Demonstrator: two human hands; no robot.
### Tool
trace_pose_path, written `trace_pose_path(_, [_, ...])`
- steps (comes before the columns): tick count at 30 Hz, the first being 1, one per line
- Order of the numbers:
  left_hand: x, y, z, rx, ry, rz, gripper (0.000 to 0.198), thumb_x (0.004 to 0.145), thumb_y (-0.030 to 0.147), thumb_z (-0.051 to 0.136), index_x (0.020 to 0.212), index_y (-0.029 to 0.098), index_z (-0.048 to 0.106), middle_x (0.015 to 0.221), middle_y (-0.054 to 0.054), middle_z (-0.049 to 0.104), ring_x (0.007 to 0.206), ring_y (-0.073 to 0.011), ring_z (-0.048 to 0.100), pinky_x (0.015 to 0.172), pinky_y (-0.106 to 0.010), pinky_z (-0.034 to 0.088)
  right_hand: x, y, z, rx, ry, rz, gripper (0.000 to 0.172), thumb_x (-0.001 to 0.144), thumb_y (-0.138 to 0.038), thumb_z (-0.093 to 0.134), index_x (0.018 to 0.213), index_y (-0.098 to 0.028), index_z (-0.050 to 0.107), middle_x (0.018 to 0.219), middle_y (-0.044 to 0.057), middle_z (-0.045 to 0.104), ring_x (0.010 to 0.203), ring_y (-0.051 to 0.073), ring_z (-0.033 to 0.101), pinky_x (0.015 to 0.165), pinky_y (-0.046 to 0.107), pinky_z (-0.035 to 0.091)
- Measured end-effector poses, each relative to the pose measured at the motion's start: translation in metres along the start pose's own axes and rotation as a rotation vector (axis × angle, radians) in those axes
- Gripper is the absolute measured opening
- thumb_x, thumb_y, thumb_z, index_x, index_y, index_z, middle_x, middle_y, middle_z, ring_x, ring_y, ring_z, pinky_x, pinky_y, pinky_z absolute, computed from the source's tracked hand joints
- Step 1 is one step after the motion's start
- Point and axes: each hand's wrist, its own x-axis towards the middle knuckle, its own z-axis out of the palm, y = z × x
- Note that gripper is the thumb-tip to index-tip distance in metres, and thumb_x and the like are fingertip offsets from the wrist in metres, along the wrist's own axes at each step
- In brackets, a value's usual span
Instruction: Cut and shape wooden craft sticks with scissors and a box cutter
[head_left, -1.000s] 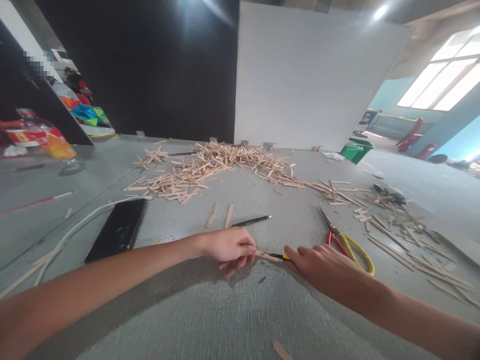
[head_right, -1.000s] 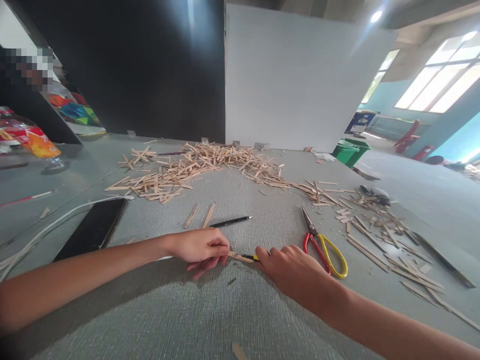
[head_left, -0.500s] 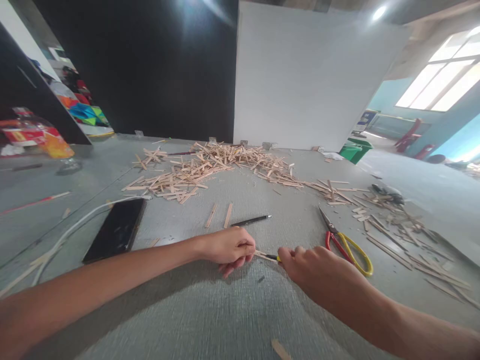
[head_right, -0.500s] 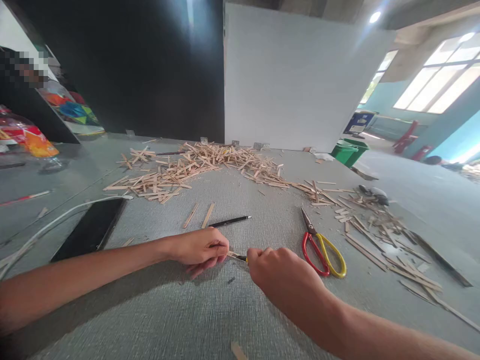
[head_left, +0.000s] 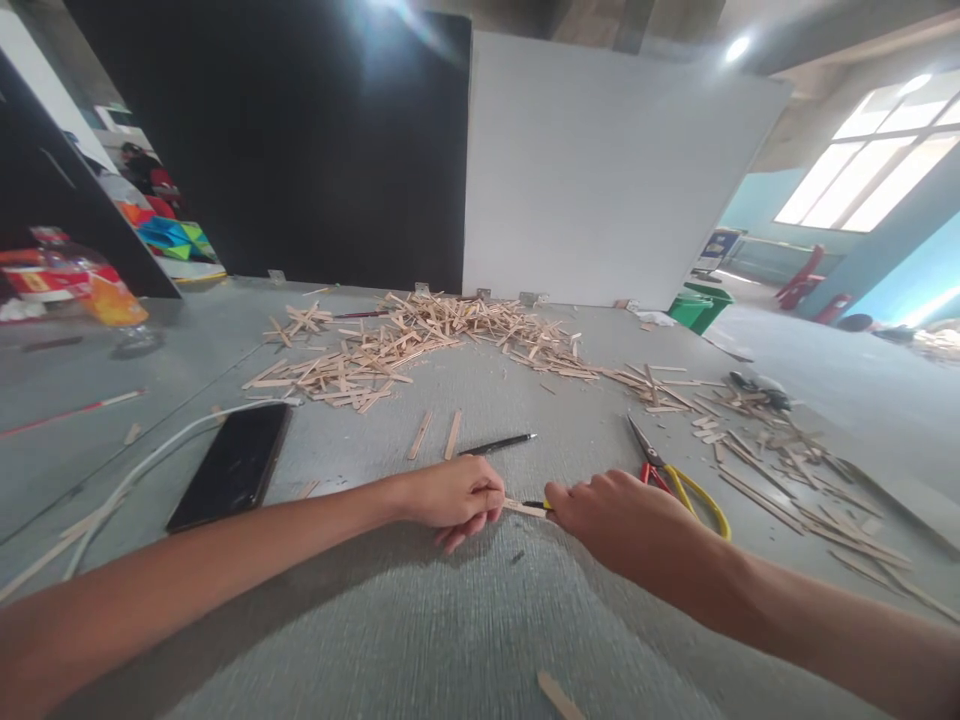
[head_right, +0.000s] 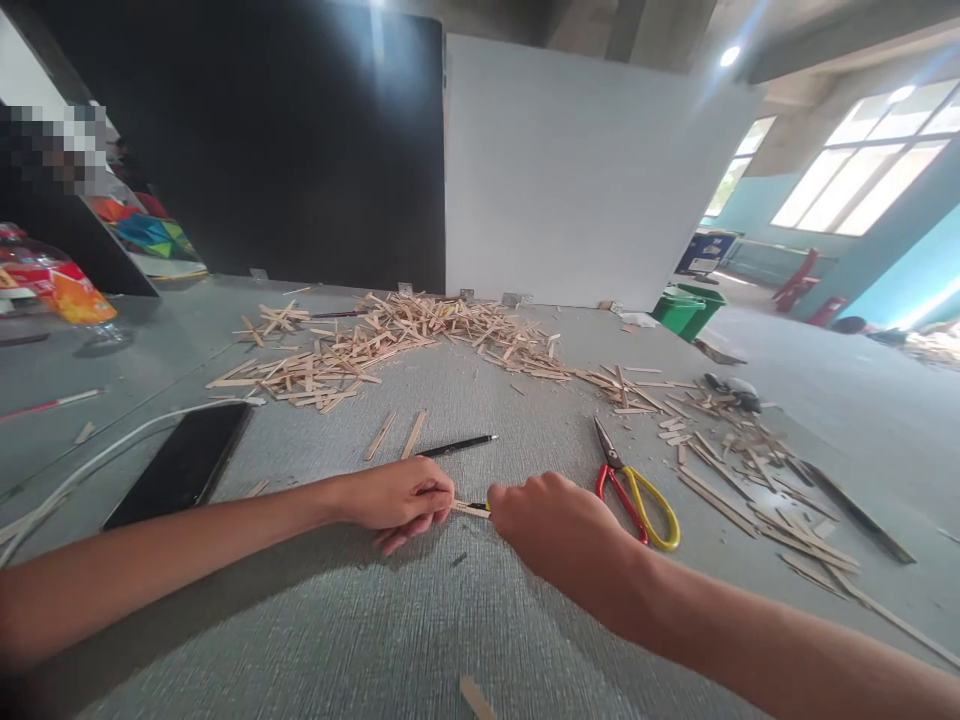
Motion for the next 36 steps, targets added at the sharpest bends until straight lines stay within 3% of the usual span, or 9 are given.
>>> trace_pose_path(3, [0.001,-0.002,0.000,-0.001,0.002,-0.015,0.033,0.109,0.037,0.054,0.083,0.016,0.059,0.056,0.009,0.053,0.036,-0.0067,0.050,0.035,-0.016,0.040,0.002,0.005,0.009,0.013,0.008,0.018,0.015,0.095,-0.004,0.066,0.093,-0.020,0.066,0.076,0.001,0.076,0.060,0.022,0.076,0.045,0.032,0.034])
trace_pose_path(6, [0.002,-0.004,0.001,-0.001,0.003,-0.024,0.036,0.109,0.042,0.055,0.088,0.014,0.063,0.058,0.009,0.054,0.039,-0.0056,0.049,0.037,-0.016,0.041,0.002,0.004,0.012,0.019,0.014,0.054,0.007,0.104,-0.016,0.060,0.099,-0.018,0.065,0.070,0.002,0.075,0.059,0.024,0.076,0.045,0.031,0.035])
trace_pose_path(12, [0.002,-0.006,-0.002,0.007,-0.006,-0.028,0.035,0.109,0.044,0.055,0.094,0.013,0.065,0.063,0.007,0.057,0.042,-0.0058,0.048,0.040,-0.017,0.042,0.007,-0.004,-0.013,0.006,-0.017,0.001,0.028,0.082,0.009,0.067,0.080,-0.018,0.067,0.070,0.002,0.075,0.057,0.022,0.074,0.044,0.032,0.035])
trace_pose_path(18, [0.002,-0.008,-0.002,-0.008,0.006,-0.034,0.034,0.108,0.044,0.057,0.095,0.013,0.065,0.068,0.005,0.059,0.047,-0.0069,0.052,0.045,-0.019,0.046,0.004,-0.001,0.009,0.039,-0.009,0.077,0.013,0.106,-0.015,0.055,0.102,-0.017,0.067,0.073,0.003,0.075,0.062,0.024,0.077,0.046,0.032,0.038])
trace_pose_path(24, [0.001,-0.009,-0.002,-0.012,0.015,-0.045,0.031,0.107,0.042,0.059,0.099,0.013,0.066,0.074,0.003,0.062,0.051,-0.0077,0.055,0.047,-0.020,0.048,0.012,-0.002,-0.009,0.039,-0.029,0.002,0.022,0.088,0.003,0.067,0.082,-0.018,0.069,0.079,0.002,0.076,0.062,0.021,0.076,0.046,0.032,0.037])
trace_pose_path(28, [0.003,-0.012,-0.003,-0.026,0.024,-0.045,0.031,0.107,0.042,0.059,0.102,0.013,0.066,0.078,0.002,0.064,0.055,-0.0090,0.058,0.051,-0.021,0.051,0.013,0.002,0.003,0.050,-0.004,0.055,0.011,0.101,-0.010,0.061,0.098,-0.016,0.070,0.076,0.004,0.076,0.063,0.023,0.076,0.046,0.031,0.038])
trace_pose_path(31, [0.005,-0.015,-0.003,-0.036,0.019,-0.041,0.031,0.107,0.043,0.059,0.100,0.013,0.067,0.078,0.002,0.065,0.057,-0.0095,0.060,0.052,-0.022,0.053,0.009,0.003,0.016,0.058,0.033,0.089,0.014,0.107,-0.020,0.055,0.104,-0.016,0.068,0.075,0.006,0.076,0.064,0.022,0.076,0.047,0.030,0.036])
trace_pose_path(36, [0.003,-0.002,-0.003,-0.018,0.071,0.007,0.037,0.108,0.045,0.056,0.089,0.014,0.062,0.060,0.007,0.056,0.041,-0.0067,0.050,0.042,-0.019,0.045,-0.001,-0.002,0.009,0.088,0.114,0.152,0.015,0.099,-0.006,0.063,0.094,-0.020,0.066,0.080,0.003,0.074,0.065,0.022,0.073,0.048,0.033,0.031])
